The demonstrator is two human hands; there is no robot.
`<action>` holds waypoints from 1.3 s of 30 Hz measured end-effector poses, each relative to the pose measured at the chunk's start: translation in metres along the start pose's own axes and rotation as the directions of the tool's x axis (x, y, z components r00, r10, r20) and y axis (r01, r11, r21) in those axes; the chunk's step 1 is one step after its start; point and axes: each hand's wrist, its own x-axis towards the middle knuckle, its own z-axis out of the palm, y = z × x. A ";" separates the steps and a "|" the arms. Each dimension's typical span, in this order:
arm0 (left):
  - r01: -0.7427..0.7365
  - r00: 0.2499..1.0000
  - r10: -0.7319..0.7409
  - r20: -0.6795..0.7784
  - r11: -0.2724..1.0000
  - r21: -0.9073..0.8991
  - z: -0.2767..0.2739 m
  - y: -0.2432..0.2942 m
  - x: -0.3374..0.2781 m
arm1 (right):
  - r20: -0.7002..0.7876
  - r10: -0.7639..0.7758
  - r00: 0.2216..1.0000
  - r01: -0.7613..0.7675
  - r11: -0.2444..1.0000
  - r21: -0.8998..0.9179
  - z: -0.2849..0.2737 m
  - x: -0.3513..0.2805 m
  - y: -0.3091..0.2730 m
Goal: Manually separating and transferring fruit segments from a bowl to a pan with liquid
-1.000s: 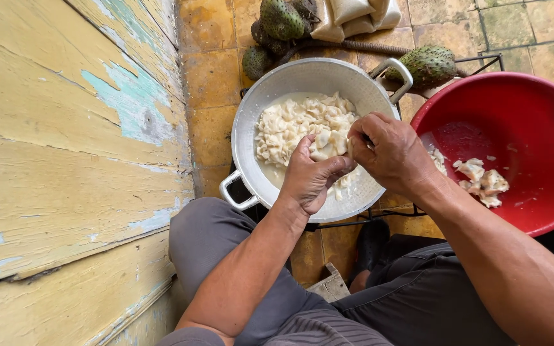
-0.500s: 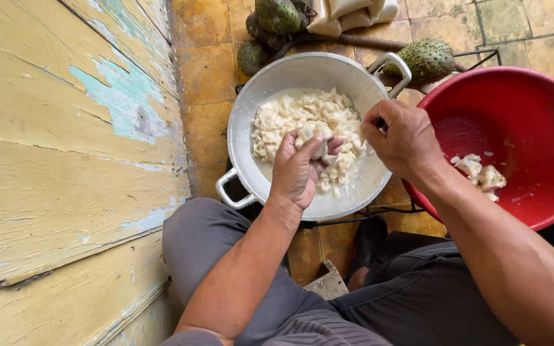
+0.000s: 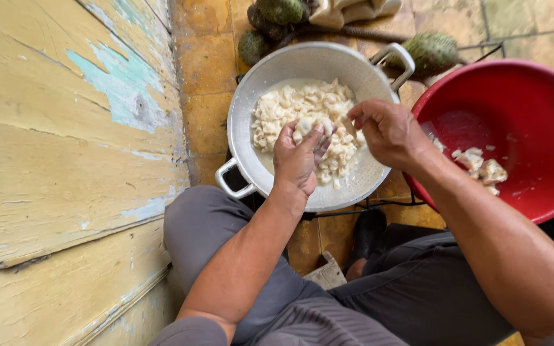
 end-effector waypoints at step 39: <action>0.058 0.997 -0.061 -0.038 0.997 -0.058 0.003 -0.003 0.000 | -0.003 -0.108 0.994 0.107 0.976 0.190 0.016 0.000 -0.019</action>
